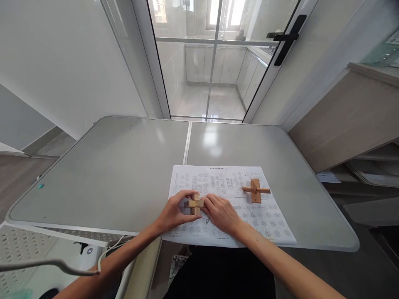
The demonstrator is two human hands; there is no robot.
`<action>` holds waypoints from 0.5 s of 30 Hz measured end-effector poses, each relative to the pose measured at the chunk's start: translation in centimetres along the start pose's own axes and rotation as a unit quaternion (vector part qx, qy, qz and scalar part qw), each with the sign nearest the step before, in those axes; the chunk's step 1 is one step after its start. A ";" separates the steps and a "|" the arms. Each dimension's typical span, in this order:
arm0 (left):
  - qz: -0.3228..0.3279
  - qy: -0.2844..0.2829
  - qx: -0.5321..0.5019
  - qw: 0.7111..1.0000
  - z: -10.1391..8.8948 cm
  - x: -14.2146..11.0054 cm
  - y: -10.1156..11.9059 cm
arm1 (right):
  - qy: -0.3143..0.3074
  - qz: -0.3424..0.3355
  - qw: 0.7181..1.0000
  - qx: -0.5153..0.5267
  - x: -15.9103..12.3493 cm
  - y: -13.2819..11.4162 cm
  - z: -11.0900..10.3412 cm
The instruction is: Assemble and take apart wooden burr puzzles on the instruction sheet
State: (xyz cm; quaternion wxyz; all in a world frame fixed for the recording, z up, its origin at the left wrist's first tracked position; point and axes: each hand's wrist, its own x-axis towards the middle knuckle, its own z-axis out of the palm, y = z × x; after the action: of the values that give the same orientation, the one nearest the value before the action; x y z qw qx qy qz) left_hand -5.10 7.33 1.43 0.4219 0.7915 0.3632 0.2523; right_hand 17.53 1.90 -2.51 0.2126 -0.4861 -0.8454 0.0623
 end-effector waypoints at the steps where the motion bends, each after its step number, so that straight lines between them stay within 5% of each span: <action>1: 0.003 0.003 -0.001 1.000 0.0 0.0 0.1 | 0.004 -0.001 1.000 -0.001 0.0 0.0 0.0; 15: -0.020 0.013 0.005 1.000 0.2 -0.1 0.4 | 0.030 -0.003 0.999 0.031 -0.2 0.0 -0.1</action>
State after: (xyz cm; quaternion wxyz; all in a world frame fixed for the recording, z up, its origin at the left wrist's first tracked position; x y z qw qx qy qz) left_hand -4.87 7.05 1.63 0.4180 0.7827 0.3860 0.2523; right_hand 17.66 1.74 -2.51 0.2530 -0.4781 -0.8379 0.0729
